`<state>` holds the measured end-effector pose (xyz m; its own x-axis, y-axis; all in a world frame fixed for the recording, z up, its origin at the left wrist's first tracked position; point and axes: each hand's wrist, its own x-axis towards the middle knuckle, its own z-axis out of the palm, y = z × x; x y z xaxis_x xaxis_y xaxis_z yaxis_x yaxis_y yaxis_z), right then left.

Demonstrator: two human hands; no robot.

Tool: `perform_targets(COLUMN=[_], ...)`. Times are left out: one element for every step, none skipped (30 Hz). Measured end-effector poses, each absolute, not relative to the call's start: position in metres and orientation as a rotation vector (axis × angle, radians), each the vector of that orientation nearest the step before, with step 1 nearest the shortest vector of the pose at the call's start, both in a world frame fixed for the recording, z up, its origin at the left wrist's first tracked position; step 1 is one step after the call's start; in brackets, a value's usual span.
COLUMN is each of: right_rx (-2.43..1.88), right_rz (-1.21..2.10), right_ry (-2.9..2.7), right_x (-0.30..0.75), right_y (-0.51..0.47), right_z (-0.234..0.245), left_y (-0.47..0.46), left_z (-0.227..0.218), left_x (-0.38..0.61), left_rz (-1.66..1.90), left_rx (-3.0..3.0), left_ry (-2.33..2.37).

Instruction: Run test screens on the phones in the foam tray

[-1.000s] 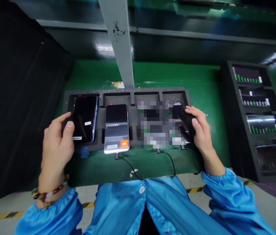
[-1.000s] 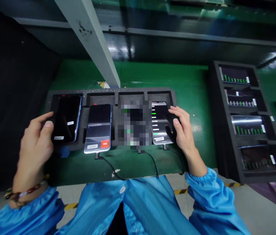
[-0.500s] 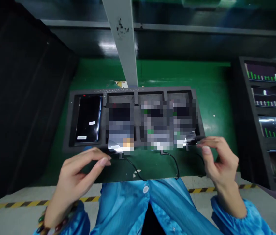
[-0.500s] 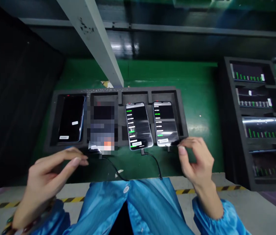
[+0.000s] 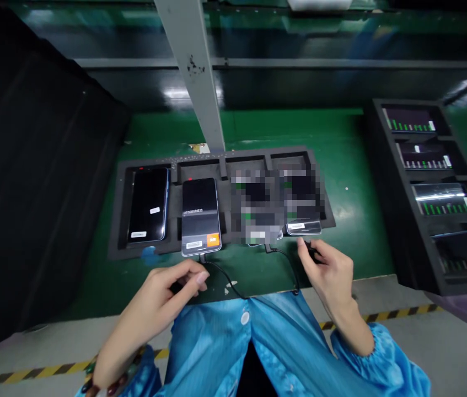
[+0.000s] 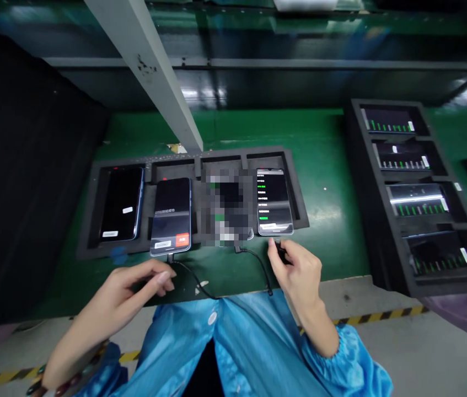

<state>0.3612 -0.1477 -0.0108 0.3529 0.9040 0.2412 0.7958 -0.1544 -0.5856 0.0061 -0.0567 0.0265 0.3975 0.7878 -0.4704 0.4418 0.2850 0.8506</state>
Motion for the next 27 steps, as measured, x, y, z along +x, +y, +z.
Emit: perform_targets(right_rx=[-1.955,-1.927,-1.895,-1.871,-1.867,-1.884,-1.918,-1.959,-1.997,-2.021,-2.025,-2.020,-2.011,-1.999,-1.986,-1.966,-1.943,-1.922,-1.903,-1.887,-1.870,-1.856,-1.841,-1.824,-1.809,-1.795,-1.778], right_rz=[0.216,0.225,0.246,0.264,0.270,0.257,0.226,0.188,0.149,0.112,0.086,0.071,0.061,0.052,0.046,0.046,0.052,0.062,0.073,0.085,0.094,0.097,0.098,0.098,0.098,0.109,0.134], right_ry=[-1.465,-1.468,-1.485,-1.513,-1.548,-1.588,-1.633,-1.681,-1.729,-1.772,-1.809,-1.832,-1.843,-1.844,-1.842,-1.840,-1.836,-1.825,-1.812,-1.794,-1.776,-1.759,-1.750,-1.749,-1.756,-1.764,-1.768], right_x=[0.358,0.353,0.348,0.341,0.333,0.326,0.318,0.312,0.306,0.302,0.299,0.298,0.297,0.296,0.296,0.296,0.295,0.295,0.294,0.292,0.291,0.290,0.289,0.289,0.289,0.290,0.292], right_y=[-0.151,-0.153,-0.155,-0.156,-0.156,-0.154,-0.152,-0.148,-0.144,-0.141,-0.138,-0.136,-0.134,-0.132,-0.131,-0.131,-0.130,-0.129,-0.128,-0.127,-0.126,-0.125,-0.125,-0.124,-0.125,-0.126,-0.128], right_z=[-0.008,-0.004,0.001,0.005,0.009,0.011,0.013,0.013,0.011,0.010,0.008,0.006,0.004,0.003,0.002,0.001,0.000,-0.001,-0.004,-0.006,-0.009,-0.012,-0.015,-0.016,-0.017,-0.016,-0.014], left_y=[-0.056,-0.056,-0.056,-0.055,-0.055,-0.055,-0.056,-0.057,-0.058,-0.061,-0.064,-0.067,-0.070,-0.074,-0.078,-0.081,-0.083,-0.085,-0.087,-0.088,-0.088,-0.089,-0.089,-0.089,-0.089,-0.089,-0.089], left_z=[0.027,0.026,0.024,0.022,0.019,0.016,0.013,0.011,0.009,0.008,0.007,0.006,0.005,0.005,0.004,0.003,0.002,0.001,0.001,0.000,0.001,0.002,0.003,0.005,0.007,0.009,0.011], left_x=[0.006,0.004,0.002,0.000,-0.001,-0.001,0.001,0.005,0.010,0.015,0.022,0.029,0.035,0.041,0.046,0.051,0.055,0.059,0.062,0.066,0.070,0.074,0.079,0.084,0.090,0.096,0.102], left_rz=[0.333,0.333,0.334,0.337,0.345,0.358,0.375,0.389,0.404,0.421,0.445,0.484,0.537,0.595,0.654,0.705,0.747,0.779,0.802,0.822,0.837,0.853,0.872,0.897,0.928,0.963,1.000], left_rx=[1.356,1.364,1.361,1.344,1.311,1.264,1.204,1.135,1.057,0.972,0.885,0.799,0.716,0.637,0.561,0.493,0.433,0.383,0.345,0.316,0.292,0.270,0.246,0.222,0.201,0.186,0.177], left_ry=[1.230,1.239,1.255,1.272,1.290,1.305,1.314,1.318,1.316,1.304,1.281,1.250,1.210,1.164,1.119,1.083,1.059,1.048,1.046,1.053,1.062,1.073,1.091,1.116,1.143,1.170,1.196])
